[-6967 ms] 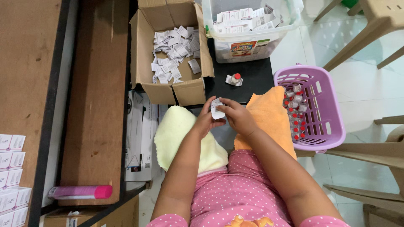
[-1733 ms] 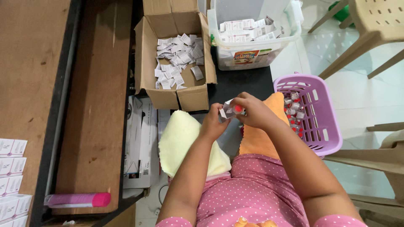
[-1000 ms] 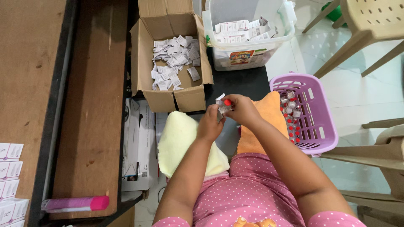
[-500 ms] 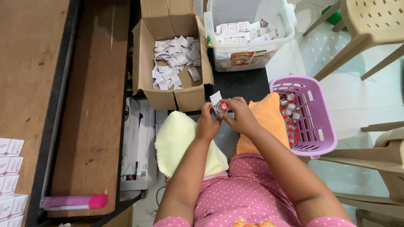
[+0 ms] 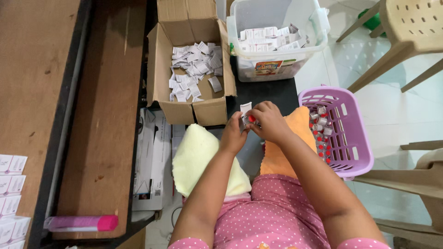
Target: The person sits on the floor and repeatedly picks up small bottles and white paper wrappers, inserts the bottles into the wrappers, folds the wrappers around them, and places the wrapped units into a purple basket. The person also stacks finished wrapped units on a nearby table.
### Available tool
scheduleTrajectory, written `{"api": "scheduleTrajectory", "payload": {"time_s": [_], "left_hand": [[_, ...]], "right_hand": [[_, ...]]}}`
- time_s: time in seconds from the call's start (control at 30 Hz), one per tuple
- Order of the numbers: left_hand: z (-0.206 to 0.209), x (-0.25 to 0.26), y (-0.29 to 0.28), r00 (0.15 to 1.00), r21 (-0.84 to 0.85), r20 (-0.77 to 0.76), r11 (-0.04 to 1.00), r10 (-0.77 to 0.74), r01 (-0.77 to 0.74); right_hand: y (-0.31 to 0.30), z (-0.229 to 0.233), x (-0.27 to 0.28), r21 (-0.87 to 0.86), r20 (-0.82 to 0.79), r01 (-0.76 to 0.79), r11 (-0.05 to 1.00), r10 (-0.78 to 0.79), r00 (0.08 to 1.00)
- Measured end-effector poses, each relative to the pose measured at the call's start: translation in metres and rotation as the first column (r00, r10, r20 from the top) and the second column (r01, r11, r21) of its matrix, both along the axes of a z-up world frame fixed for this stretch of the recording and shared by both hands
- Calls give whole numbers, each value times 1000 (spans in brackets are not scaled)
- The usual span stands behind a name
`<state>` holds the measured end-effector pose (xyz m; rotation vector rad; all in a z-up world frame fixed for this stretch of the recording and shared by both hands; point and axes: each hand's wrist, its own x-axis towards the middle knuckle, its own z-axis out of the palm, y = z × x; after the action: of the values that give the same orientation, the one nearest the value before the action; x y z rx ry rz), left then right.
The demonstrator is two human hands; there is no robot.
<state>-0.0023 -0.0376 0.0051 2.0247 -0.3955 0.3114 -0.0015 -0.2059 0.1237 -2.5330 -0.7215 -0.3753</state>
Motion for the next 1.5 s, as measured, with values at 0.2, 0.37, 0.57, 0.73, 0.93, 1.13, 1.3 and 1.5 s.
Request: {"api": "scheduleTrajectory", "payload": {"time_s": [0.2, 0.37, 0.57, 0.73, 0.93, 1.13, 1.3, 1.5], "left_hand": [[6, 41, -18, 996, -5, -81, 999, 44, -45], [-16, 59, -25, 984, -41, -153, 994, 91, -98], [-29, 70, -37, 952, 14, -277, 991, 131, -132], [-30, 71, -38, 972, -20, -205, 992, 114, -121], [-29, 70, -35, 968, -38, -233, 994, 93, -105], [-35, 71, -36, 971, -45, -212, 991, 112, -124], [-32, 76, -32, 980, 52, -137, 990, 141, -135], [-20, 74, -26, 997, 69, -48, 996, 57, -54]], "right_hand": [[-8, -15, 30, 47, 49, 77, 996, -80, 996], [-7, -46, 52, 103, -24, 107, 989, -105, 994], [-10, -62, 64, 107, -52, 192, 975, -188, 981], [-9, -61, 63, 41, -57, 272, 961, -270, 961], [-1, -64, 62, -141, -118, 344, 928, -361, 925], [2, -68, 67, -181, -204, 370, 911, -402, 892], [-9, -101, 71, 537, -198, 266, 801, -188, 962], [-21, -148, 92, 731, -493, 411, 545, 5, 870]]}}
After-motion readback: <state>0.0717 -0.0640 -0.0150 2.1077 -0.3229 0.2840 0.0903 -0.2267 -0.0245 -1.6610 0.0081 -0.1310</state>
